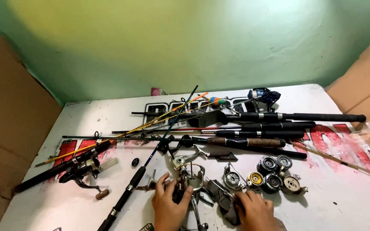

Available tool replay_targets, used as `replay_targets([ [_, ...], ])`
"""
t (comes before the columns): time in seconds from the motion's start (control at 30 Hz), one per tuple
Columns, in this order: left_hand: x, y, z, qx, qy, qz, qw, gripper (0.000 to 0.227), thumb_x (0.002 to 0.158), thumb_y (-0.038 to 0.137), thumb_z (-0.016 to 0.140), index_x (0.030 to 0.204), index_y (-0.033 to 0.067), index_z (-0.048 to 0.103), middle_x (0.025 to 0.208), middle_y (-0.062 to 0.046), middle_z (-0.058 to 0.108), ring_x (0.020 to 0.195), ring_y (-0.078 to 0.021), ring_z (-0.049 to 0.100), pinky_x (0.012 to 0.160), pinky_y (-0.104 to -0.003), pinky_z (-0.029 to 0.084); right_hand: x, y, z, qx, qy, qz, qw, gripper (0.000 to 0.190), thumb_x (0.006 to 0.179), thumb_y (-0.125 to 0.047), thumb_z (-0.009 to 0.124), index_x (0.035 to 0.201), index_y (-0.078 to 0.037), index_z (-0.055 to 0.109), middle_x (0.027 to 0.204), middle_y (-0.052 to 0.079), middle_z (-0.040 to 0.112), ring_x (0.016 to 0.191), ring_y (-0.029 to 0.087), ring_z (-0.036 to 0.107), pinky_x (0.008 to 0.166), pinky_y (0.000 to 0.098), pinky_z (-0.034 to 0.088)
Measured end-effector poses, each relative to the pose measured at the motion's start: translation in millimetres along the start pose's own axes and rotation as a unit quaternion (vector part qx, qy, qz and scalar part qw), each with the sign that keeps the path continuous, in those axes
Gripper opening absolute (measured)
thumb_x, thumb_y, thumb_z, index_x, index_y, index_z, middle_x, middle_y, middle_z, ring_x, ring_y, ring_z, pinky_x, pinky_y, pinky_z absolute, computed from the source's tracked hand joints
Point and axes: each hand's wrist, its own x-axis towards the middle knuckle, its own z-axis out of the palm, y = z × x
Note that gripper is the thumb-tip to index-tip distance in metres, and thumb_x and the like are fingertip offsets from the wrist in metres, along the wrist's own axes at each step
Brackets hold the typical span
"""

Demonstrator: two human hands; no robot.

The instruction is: Assembling and repairing a fishing reel using a screwdriver and various components on a workbench.

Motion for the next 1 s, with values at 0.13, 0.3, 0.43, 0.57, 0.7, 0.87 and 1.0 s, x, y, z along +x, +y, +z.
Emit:
replay_targets([
  [0.13,-3.2,15.8,-9.6,-0.037,0.001,-0.037,0.999,0.055,0.086,0.055,0.069,0.117,0.0100,0.076,0.153,-0.003,0.045,0.130,-0.0275,0.051,0.112,-0.050,0.030,-0.7,7.5,5.6,0.020,-0.002,-0.030,0.999,0.043,0.091,-0.040,0.068,0.132,-0.030,0.060,0.110,-0.005,0.061,0.101,0.015,0.060,0.093,0.0382,0.039],
  [0.3,3.1,-1.2,2.4,-0.057,0.013,-0.043,0.997,0.037,0.085,0.046,0.072,0.101,0.0146,0.082,0.145,0.000,0.051,0.123,-0.0201,0.059,0.108,-0.046,0.035,-13.7,-6.6,-35.6,0.337,-0.034,0.040,0.940,0.034,0.092,-0.023,0.062,0.123,-0.019,0.074,0.095,-0.002,0.066,0.077,0.011,0.065,0.070,0.0249,0.053],
  [0.43,-2.2,1.3,-5.3,-0.149,0.011,-0.043,0.988,0.037,0.089,0.037,0.069,0.096,0.0017,0.079,0.139,-0.007,0.053,0.116,-0.0213,0.064,0.100,-0.037,0.054,-15.5,-4.0,-31.3,0.607,-0.046,0.101,0.787,0.035,0.089,0.003,0.060,0.118,0.003,0.080,0.082,0.018,0.075,0.070,0.023,0.065,0.063,0.0326,0.048],
  [0.57,-4.2,-10.8,-0.3,-0.255,0.065,-0.027,0.964,0.029,0.086,0.021,0.075,0.107,0.0007,0.078,0.123,-0.004,0.060,0.096,-0.0150,0.069,0.088,-0.029,0.058,-10.9,-2.8,-21.6,0.751,-0.103,0.152,0.634,0.040,0.086,0.017,0.038,0.116,0.013,0.063,0.091,0.033,0.067,0.067,0.038,0.059,0.060,0.0429,0.042],
  [0.7,5.1,-34.6,15.3,-0.328,0.081,-0.044,0.940,0.031,0.087,0.016,0.074,0.113,0.0001,0.078,0.123,-0.004,0.059,0.094,-0.0159,0.069,0.088,-0.029,0.056,9.5,25.8,37.3,0.825,-0.138,0.077,0.543,0.043,0.081,0.018,0.041,0.119,0.006,0.056,0.083,0.030,0.060,0.052,0.031,0.047,0.048,0.0392,0.033],
  [0.87,27.0,-71.5,56.2,-0.585,0.058,-0.096,0.804,0.026,0.094,0.007,0.061,0.110,-0.0114,0.069,0.100,-0.020,0.071,0.086,-0.0273,0.065,0.080,-0.039,0.053,26.9,25.4,59.8,0.680,-0.096,-0.081,0.722,0.022,0.088,0.002,0.075,0.110,0.004,0.071,0.081,0.012,0.068,0.066,0.018,0.060,0.064,0.0302,0.046],
  [1.0,44.0,-120.2,103.3,-0.703,0.038,-0.112,0.702,0.039,0.094,0.005,0.060,0.127,-0.0157,0.064,0.106,-0.031,0.071,0.086,-0.0375,0.066,0.078,-0.047,0.052,37.6,9.0,69.3,0.689,-0.053,-0.044,0.721,0.019,0.091,-0.006,0.067,0.107,0.004,0.071,0.076,0.017,0.072,0.066,0.024,0.065,0.064,0.0337,0.049],
])
